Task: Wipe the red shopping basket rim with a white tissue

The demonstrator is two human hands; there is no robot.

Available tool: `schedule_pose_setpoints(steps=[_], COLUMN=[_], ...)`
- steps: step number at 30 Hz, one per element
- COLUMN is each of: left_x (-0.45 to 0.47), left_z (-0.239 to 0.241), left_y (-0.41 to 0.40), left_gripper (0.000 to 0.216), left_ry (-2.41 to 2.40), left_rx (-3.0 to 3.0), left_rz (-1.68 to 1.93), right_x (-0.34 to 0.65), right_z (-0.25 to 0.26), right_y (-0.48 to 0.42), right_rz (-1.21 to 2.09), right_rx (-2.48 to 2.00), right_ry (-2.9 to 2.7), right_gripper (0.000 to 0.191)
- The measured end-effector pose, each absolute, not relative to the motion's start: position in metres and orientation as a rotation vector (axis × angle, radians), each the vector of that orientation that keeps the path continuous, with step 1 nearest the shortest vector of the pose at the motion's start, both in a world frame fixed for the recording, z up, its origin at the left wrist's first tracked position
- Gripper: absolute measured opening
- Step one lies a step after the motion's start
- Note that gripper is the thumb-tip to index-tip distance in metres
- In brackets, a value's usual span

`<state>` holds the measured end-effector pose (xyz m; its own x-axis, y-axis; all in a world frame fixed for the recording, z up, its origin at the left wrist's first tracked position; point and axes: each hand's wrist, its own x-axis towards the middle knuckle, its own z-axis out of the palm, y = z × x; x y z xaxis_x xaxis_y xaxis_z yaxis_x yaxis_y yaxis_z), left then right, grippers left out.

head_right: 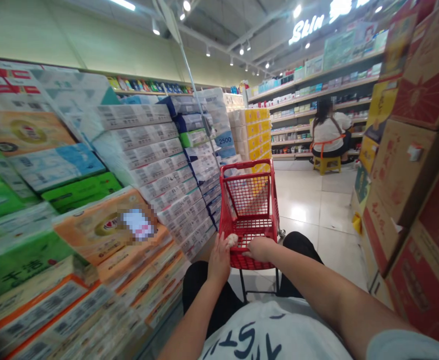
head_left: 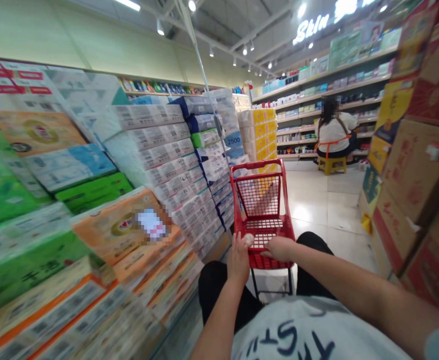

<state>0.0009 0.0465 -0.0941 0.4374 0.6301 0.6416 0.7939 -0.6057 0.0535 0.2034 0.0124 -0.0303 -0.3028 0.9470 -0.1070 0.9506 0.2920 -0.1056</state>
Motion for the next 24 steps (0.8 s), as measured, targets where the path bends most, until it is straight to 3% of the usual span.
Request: schedule_pose_setpoints(steps=[4, 8, 15, 20, 24], left_x=[-0.001, 0.001, 0.002, 0.018, 0.024], left_z=[-0.096, -0.079, -0.099, -0.072, -0.074], left_y=[0.047, 0.054, 0.041, 0.048, 0.047], left_gripper=[0.046, 0.042, 0.054, 0.025, 0.023], left_ry=[-1.136, -1.152, -1.073, -1.170, -1.167], left_rx=[-2.463, -2.552, -2.534, -2.611, -2.580], left_rz=[-0.862, -0.743, -0.857, -0.798, -0.806], right_x=[0.207, 0.209, 0.211, 0.212, 0.212], right_z=[-0.030, -0.029, -0.026, -0.024, -0.025], right_y=[0.010, 0.010, 0.005, 0.000, -0.002], right_rz=[-0.202, -0.185, -0.175, -0.193, -0.178], right_rx=[1.820, 1.844, 1.933, 1.980, 2.006], right_ry=[2.510, 2.480, 2.460, 2.423, 2.393], right_gripper=[0.053, 0.057, 0.054, 0.052, 0.052])
